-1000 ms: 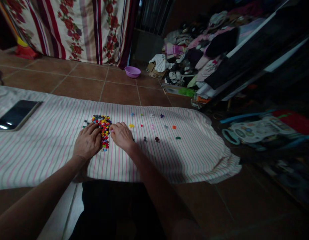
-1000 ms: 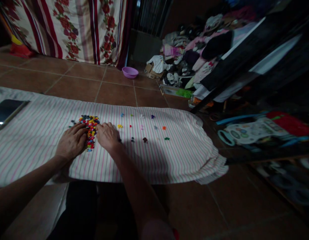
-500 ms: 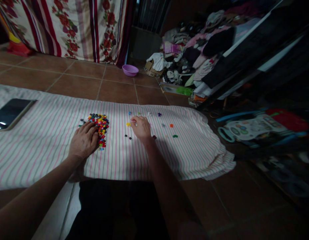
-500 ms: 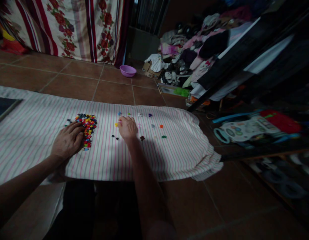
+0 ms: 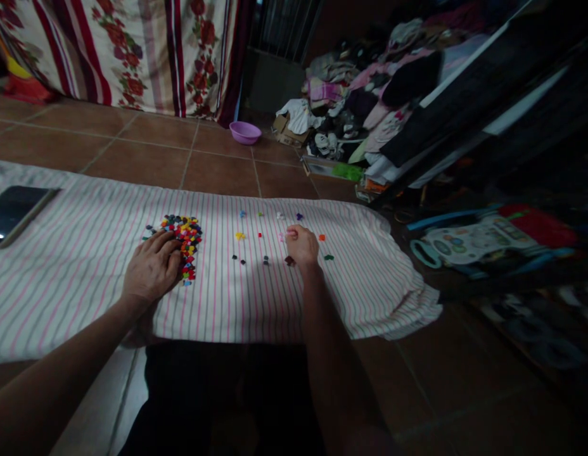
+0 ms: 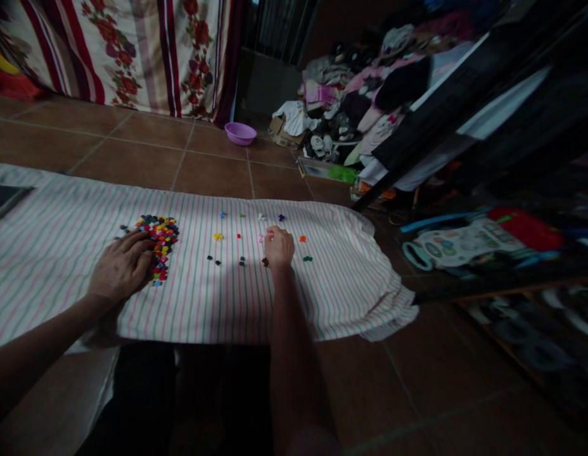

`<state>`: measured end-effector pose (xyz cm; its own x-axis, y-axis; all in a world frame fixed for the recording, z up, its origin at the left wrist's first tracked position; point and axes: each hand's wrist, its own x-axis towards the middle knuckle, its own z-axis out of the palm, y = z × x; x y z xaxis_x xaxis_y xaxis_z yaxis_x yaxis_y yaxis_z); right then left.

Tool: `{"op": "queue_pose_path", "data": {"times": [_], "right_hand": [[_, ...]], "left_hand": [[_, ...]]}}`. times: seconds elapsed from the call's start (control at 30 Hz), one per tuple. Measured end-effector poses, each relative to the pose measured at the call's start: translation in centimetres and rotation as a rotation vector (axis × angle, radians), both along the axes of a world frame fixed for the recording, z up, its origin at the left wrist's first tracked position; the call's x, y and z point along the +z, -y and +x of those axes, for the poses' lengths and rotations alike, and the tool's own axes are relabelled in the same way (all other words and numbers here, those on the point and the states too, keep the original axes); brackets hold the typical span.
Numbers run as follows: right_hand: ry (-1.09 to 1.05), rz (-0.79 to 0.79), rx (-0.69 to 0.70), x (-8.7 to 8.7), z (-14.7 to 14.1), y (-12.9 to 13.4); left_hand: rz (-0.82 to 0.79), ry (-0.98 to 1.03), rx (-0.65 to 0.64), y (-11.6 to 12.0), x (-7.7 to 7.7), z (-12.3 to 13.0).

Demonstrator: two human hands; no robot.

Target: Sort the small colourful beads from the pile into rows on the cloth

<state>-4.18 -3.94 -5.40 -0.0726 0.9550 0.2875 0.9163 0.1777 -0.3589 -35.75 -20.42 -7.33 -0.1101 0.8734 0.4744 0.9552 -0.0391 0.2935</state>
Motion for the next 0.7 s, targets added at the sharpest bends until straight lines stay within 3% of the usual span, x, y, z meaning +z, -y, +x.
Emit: {"op": "queue_pose_path", "data": {"times": [0.27, 0.7], "right_hand": [[-0.073, -0.062, -0.021, -0.64, 0.2, -0.11], [-0.129, -0.055, 0.0, 0.25, -0.1, 0.57]], "left_hand": [[-0.014, -0.037, -0.012, -0.01, -0.13, -0.22], [-0.012, -0.031, 0.002, -0.04, 0.08, 0.0]]}}
